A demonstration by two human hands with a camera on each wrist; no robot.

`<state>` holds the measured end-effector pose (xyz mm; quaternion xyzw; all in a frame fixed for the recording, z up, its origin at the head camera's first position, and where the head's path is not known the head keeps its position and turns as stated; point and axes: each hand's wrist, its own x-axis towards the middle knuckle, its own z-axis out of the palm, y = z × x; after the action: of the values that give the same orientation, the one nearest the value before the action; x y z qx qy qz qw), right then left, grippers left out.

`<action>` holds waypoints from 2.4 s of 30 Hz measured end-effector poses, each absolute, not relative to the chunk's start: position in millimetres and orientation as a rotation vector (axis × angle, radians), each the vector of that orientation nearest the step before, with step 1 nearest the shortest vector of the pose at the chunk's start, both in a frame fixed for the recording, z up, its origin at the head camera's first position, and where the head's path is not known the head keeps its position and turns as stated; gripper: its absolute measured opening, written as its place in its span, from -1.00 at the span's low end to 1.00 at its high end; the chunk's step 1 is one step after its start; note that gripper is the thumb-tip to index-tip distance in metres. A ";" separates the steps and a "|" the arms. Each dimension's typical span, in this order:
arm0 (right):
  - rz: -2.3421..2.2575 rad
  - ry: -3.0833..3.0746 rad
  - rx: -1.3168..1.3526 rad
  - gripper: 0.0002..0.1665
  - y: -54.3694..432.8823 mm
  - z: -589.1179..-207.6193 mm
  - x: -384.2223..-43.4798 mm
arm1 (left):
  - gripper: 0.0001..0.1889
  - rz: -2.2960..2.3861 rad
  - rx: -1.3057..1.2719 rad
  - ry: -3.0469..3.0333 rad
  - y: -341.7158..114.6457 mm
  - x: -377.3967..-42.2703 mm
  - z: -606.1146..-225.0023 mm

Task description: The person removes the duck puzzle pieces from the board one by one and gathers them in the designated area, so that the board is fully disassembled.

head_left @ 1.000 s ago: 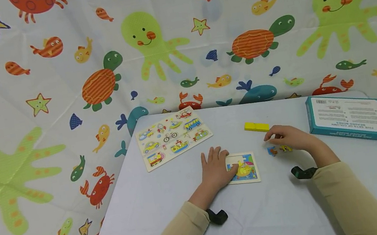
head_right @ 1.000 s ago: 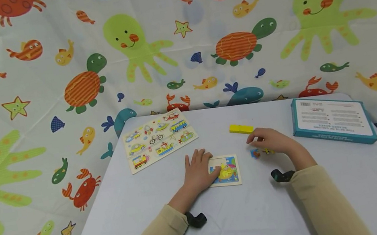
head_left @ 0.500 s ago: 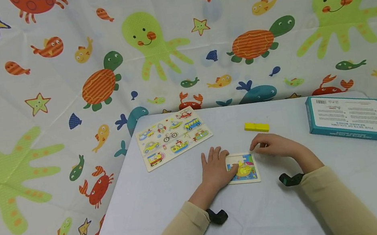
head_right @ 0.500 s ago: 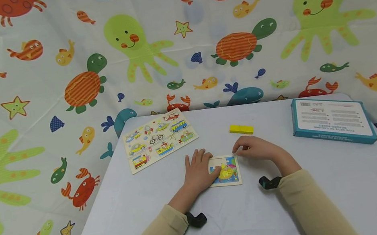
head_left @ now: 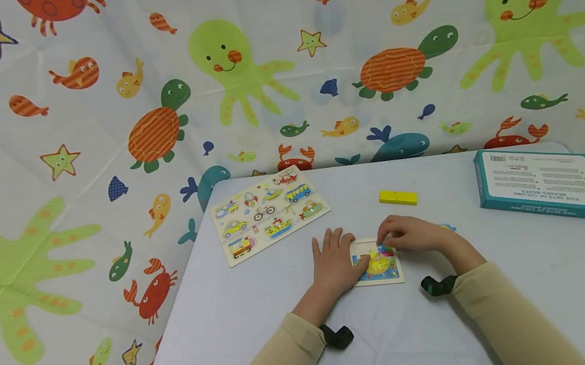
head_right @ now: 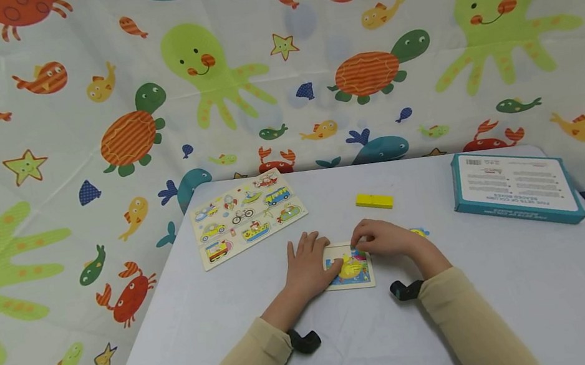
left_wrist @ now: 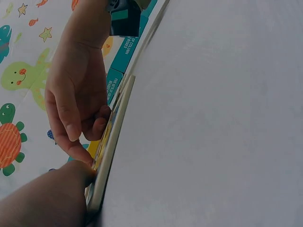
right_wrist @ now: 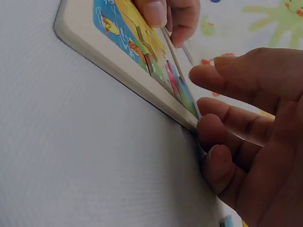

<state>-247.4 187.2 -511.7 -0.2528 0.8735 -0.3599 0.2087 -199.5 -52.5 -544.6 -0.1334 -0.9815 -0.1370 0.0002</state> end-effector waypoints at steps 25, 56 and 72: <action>-0.965 2.478 -0.716 -0.73 179.9 -509.3 -241.7 | -0.38 -0.440 -0.413 -3.079 -52.1 -198.3 -543.2; -0.931 2.522 -0.712 -0.84 177.9 -512.1 -238.4 | -0.09 -0.303 -0.357 -3.105 -36.1 -197.7 -536.3; -0.909 2.535 -0.711 -0.80 173.5 -507.4 -235.1 | -0.06 -0.237 -0.300 -3.095 -27.1 -196.1 -536.8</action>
<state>-235.1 173.5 -507.4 -0.2512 0.8957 -0.3213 0.1770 -196.1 -27.1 -536.8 -0.0961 -0.9924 -0.0761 0.0116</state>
